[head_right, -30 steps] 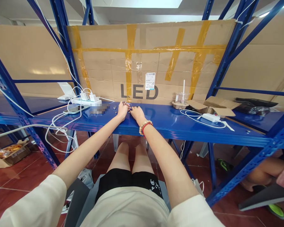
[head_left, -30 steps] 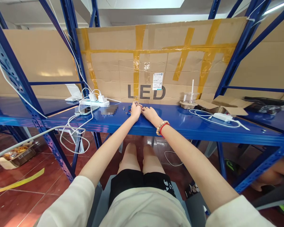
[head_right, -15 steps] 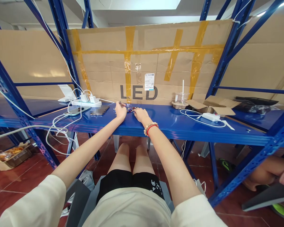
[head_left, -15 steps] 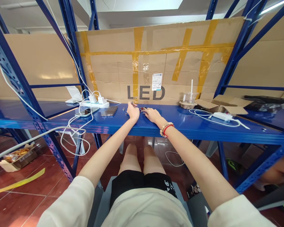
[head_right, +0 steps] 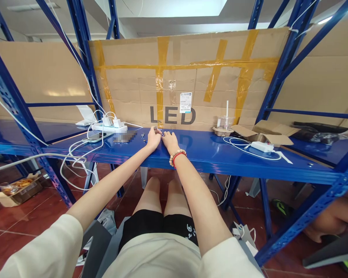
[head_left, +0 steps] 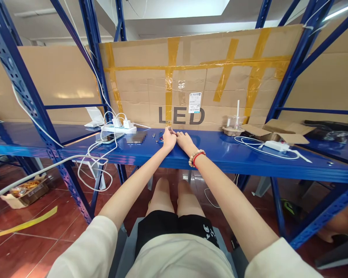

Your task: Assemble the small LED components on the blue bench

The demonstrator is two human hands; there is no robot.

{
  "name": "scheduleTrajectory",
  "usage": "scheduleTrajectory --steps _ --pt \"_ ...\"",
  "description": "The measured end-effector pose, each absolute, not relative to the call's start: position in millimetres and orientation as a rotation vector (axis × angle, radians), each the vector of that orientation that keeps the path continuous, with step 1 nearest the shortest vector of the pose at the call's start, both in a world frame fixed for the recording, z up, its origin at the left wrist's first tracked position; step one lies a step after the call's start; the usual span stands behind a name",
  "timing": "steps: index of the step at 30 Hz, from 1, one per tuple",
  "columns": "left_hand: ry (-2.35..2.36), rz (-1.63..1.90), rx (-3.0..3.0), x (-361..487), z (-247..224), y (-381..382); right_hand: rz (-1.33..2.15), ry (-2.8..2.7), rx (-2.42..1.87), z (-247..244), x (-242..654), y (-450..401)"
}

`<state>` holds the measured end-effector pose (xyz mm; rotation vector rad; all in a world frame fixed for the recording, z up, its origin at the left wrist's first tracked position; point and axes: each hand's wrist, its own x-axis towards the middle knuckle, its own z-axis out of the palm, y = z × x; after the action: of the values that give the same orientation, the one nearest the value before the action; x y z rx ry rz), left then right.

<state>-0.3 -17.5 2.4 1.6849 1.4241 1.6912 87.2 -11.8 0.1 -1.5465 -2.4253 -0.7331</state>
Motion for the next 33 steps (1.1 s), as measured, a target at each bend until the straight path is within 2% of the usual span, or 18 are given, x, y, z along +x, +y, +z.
scheduleTrajectory --steps 8,17,25,33 --pt "1.462 1.667 1.679 -1.8 0.9 -16.0 -0.378 -2.312 -1.459 -5.0 105.8 -10.9" --pt "1.489 1.643 1.721 -1.8 1.9 -19.6 -0.41 -2.176 -1.519 -1.6 105.6 -21.4" --pt "1.577 1.596 1.915 1.4 0.6 -16.9 -0.023 -2.219 -1.397 -5.5 131.1 -10.7" --pt "1.564 1.522 1.829 1.3 2.4 -19.0 -0.033 -2.133 -1.424 -11.4 143.7 -7.4"
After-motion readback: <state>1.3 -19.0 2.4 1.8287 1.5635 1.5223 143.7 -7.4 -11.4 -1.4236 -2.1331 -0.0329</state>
